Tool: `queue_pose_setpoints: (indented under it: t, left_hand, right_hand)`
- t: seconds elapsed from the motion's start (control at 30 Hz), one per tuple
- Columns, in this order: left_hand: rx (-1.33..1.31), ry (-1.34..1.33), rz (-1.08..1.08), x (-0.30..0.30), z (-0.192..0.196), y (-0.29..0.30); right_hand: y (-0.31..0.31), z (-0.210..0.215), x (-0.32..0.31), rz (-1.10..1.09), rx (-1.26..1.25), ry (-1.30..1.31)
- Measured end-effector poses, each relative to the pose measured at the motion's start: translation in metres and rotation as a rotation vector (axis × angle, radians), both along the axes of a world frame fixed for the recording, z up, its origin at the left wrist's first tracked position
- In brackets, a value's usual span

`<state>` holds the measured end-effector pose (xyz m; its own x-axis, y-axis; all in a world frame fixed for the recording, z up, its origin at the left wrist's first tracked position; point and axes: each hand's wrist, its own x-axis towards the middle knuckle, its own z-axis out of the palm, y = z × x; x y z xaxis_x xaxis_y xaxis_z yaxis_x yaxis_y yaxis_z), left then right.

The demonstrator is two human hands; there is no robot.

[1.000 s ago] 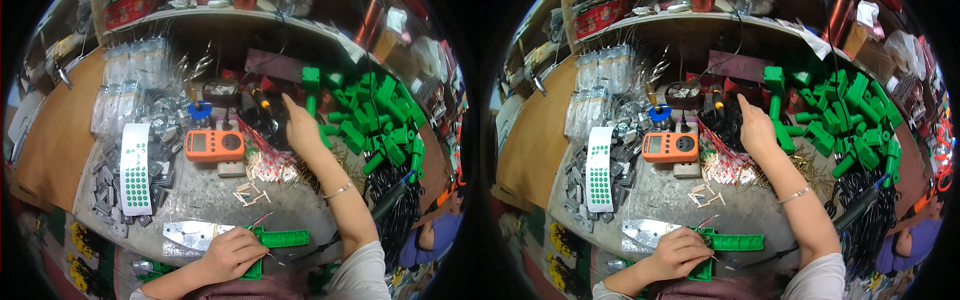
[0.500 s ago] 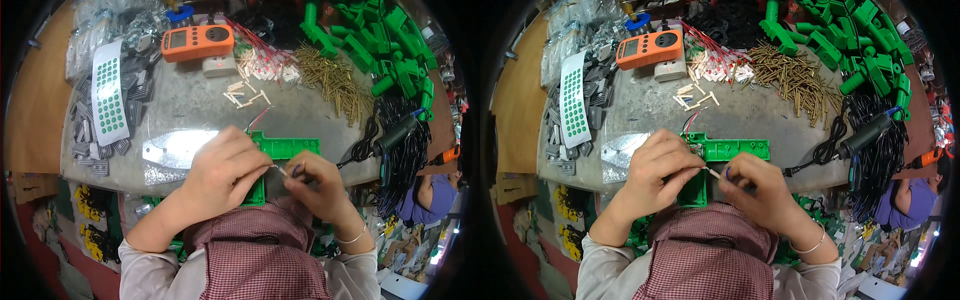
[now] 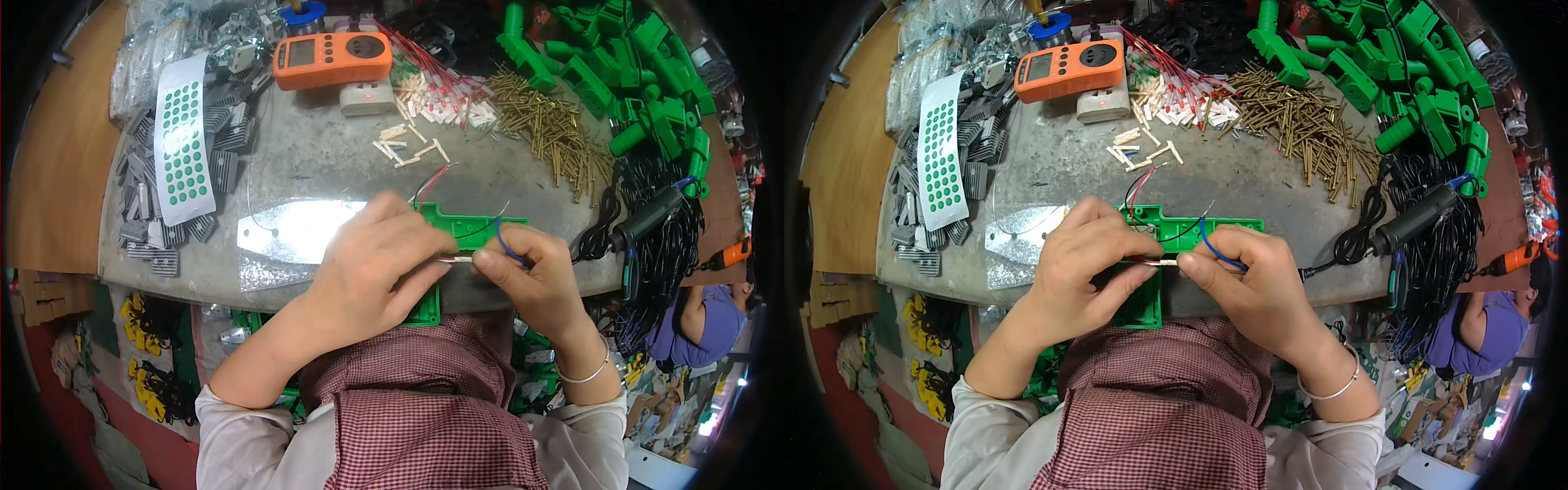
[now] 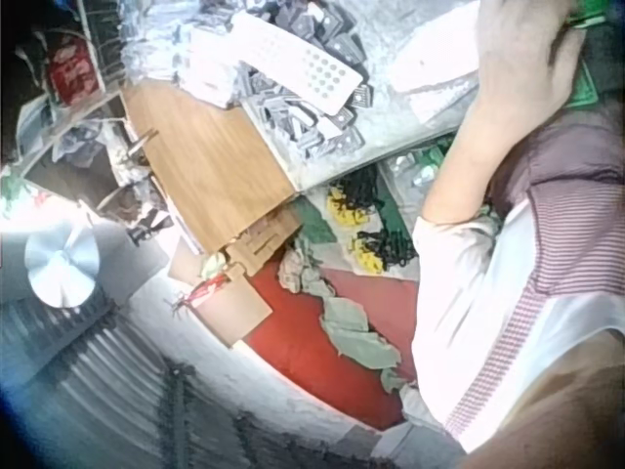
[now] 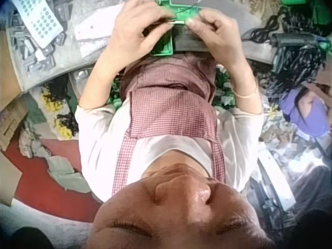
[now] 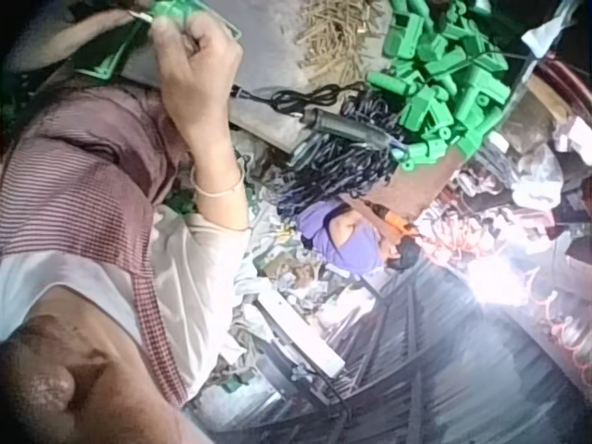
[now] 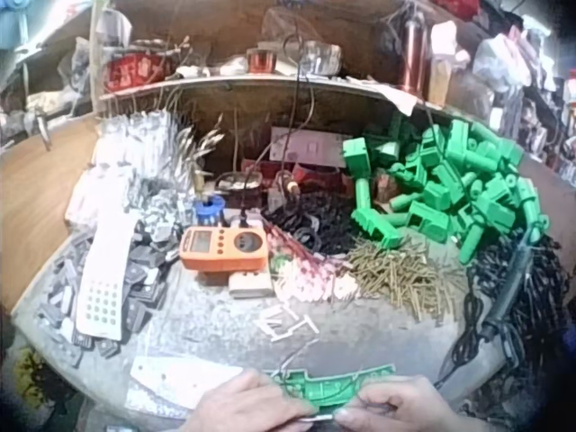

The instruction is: Assembling a green handheld electronic device by wiring and soldering components inside the plastic housing.

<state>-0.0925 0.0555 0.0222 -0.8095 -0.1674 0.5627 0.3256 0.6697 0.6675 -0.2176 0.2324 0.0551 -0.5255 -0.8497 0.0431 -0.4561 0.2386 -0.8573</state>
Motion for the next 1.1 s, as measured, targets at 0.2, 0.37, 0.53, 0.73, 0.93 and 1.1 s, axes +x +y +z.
queue_pose_setpoints:
  t: [0.2, 0.37, 0.53, 0.73, 0.93, 1.1]
  left_hand:
    - [-0.087, -0.007, -0.054, -0.003, -0.005, -0.004]
    - [0.003, -0.026, -0.058, -0.003, -0.006, -0.004]
    - [-0.040, -0.008, -0.070, 0.005, -0.001, -0.006]
    - [-0.050, -0.076, 0.249, -0.010, 0.018, -0.017]
    - [0.055, -0.168, 0.127, -0.026, 0.007, -0.016]
    - [0.158, -0.130, 0.115, -0.027, 0.006, -0.018]
  right_hand:
    - [-0.004, 0.005, -0.006, 0.001, 0.113, -0.149]
    - [-0.008, 0.001, 0.000, -0.041, 0.109, -0.193]
    - [0.010, 0.023, -0.027, 0.280, 0.126, -0.089]
    - [-0.015, 0.013, -0.103, -0.016, 0.095, 0.323]
    - [-0.076, -0.029, -0.153, 0.102, -0.001, 0.703]
    - [-0.078, -0.026, -0.156, 0.196, 0.183, 0.811]
